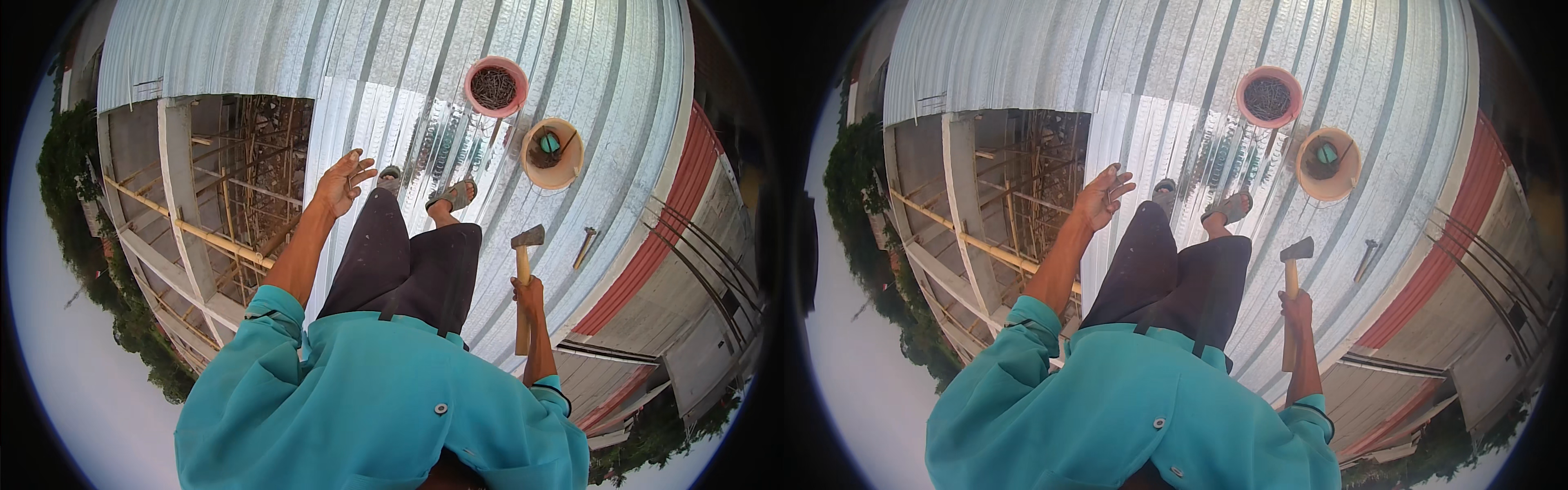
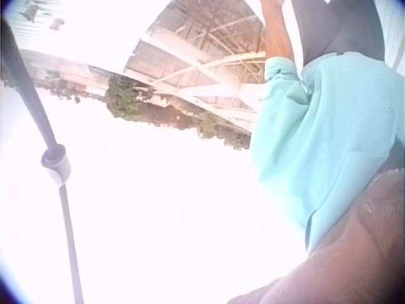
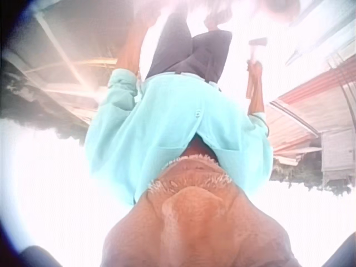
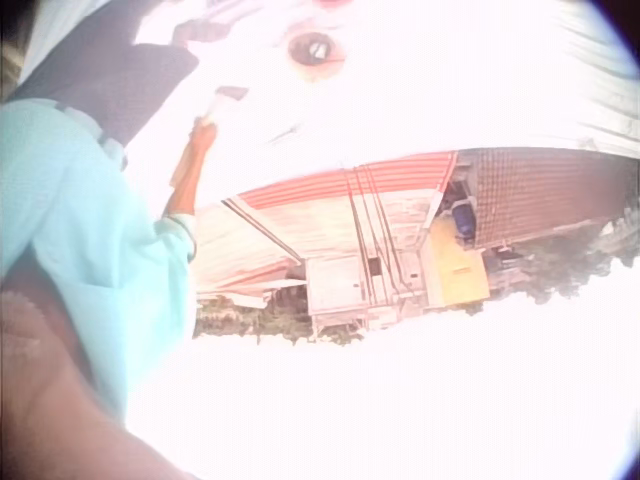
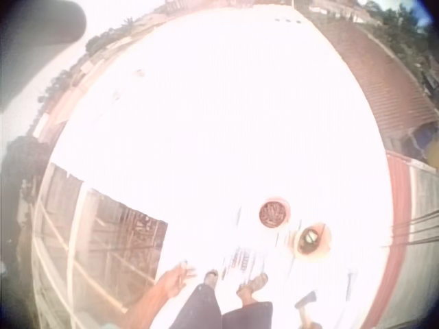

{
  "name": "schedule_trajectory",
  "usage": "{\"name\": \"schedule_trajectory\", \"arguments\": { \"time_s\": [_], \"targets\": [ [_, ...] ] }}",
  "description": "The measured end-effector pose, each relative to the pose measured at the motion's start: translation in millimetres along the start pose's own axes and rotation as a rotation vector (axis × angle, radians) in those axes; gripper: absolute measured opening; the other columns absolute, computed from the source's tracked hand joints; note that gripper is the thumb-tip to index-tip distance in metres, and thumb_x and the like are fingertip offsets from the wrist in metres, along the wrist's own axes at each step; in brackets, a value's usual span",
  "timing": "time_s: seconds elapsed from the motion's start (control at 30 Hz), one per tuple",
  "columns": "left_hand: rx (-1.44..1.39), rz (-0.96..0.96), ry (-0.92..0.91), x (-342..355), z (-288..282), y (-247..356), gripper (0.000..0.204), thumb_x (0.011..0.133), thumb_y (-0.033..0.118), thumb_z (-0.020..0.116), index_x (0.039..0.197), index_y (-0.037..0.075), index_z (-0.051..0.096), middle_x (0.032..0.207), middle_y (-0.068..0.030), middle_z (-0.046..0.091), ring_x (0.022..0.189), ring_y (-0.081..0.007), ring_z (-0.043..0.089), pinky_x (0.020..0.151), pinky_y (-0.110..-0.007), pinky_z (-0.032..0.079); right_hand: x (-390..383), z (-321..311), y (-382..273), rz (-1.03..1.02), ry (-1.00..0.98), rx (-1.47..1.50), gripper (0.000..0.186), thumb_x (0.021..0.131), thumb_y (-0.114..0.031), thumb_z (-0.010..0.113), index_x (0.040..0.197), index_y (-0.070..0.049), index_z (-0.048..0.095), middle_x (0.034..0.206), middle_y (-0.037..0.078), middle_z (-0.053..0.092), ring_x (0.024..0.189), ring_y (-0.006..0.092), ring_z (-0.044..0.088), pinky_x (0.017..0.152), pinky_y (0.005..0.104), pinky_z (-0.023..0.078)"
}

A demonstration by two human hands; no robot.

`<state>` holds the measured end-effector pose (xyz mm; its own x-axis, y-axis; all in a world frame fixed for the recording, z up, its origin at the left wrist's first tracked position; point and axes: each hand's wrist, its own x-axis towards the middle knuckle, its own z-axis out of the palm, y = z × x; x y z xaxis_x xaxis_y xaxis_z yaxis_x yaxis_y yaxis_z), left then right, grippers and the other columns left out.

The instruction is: The person hammers nails into a corrugated metal roof sheet using a hammer, repeatedly picking nails from a pink bucket and driving them into the sheet. The person also briefly handles a tape measure and adjusts the sheet position while working on the roof.

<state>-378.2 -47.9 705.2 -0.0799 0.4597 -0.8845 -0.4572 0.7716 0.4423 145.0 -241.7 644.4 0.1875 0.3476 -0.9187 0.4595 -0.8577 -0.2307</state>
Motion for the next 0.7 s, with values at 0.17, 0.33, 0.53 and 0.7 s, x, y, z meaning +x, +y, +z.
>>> {"name": "schedule_trajectory", "arguments": {
  "time_s": [0.17, 0.33, 0.53, 0.7],
  "targets": [
    [0.191, -0.061, 0.122, 66.6, -61.0, -40.4, 0.054, 0.094, 0.039, 0.073, 0.135, 0.007, 0.059, 0.117, -0.0079, 0.069, 0.099, -0.0179, 0.066, 0.061, -0.025, 0.037, 49.9, 36.0, -70.1, -0.077, 0.007, -0.266, 0.038, 0.088, -0.030, 0.075, 0.097, 0.005, 0.065, 0.073, 0.013, 0.068, 0.060, 0.0224, 0.069, 0.057, 0.0378, 0.055],
    [0.320, -0.004, -0.012, 230.7, -82.0, -127.4, 0.038, 0.092, 0.032, 0.077, 0.118, 0.005, 0.072, 0.095, -0.0038, 0.075, 0.076, -0.0130, 0.068, 0.060, -0.029, 0.043, 203.1, 123.4, -118.9, -0.322, -0.012, -0.435, 0.045, 0.088, -0.035, 0.074, 0.104, 0.007, 0.064, 0.084, 0.025, 0.071, 0.082, 0.0390, 0.073, 0.076, 0.0475, 0.055],
    [0.719, 0.192, -0.326, 436.1, -76.6, -259.3, 0.038, 0.087, 0.033, 0.078, 0.108, 0.002, 0.077, 0.091, -0.0103, 0.075, 0.083, -0.0171, 0.068, 0.077, -0.033, 0.053, 427.8, 257.2, -212.9, -0.607, -0.032, -0.652, 0.047, 0.088, -0.036, 0.074, 0.108, 0.005, 0.065, 0.090, 0.027, 0.071, 0.088, 0.0438, 0.071, 0.079, 0.0502, 0.054],
    [0.914, 0.262, -0.422, 545.7, -59.3, -345.9, 0.033, 0.089, 0.034, 0.076, 0.108, 0.007, 0.078, 0.093, -0.0095, 0.075, 0.091, -0.0232, 0.070, 0.084, -0.036, 0.053, 543.3, 314.8, -239.7, -0.736, 0.016, -0.524, 0.044, 0.088, -0.033, 0.075, 0.106, 0.006, 0.065, 0.082, 0.022, 0.070, 0.077, 0.0347, 0.069, 0.070, 0.0453, 0.053]
  ]
}}
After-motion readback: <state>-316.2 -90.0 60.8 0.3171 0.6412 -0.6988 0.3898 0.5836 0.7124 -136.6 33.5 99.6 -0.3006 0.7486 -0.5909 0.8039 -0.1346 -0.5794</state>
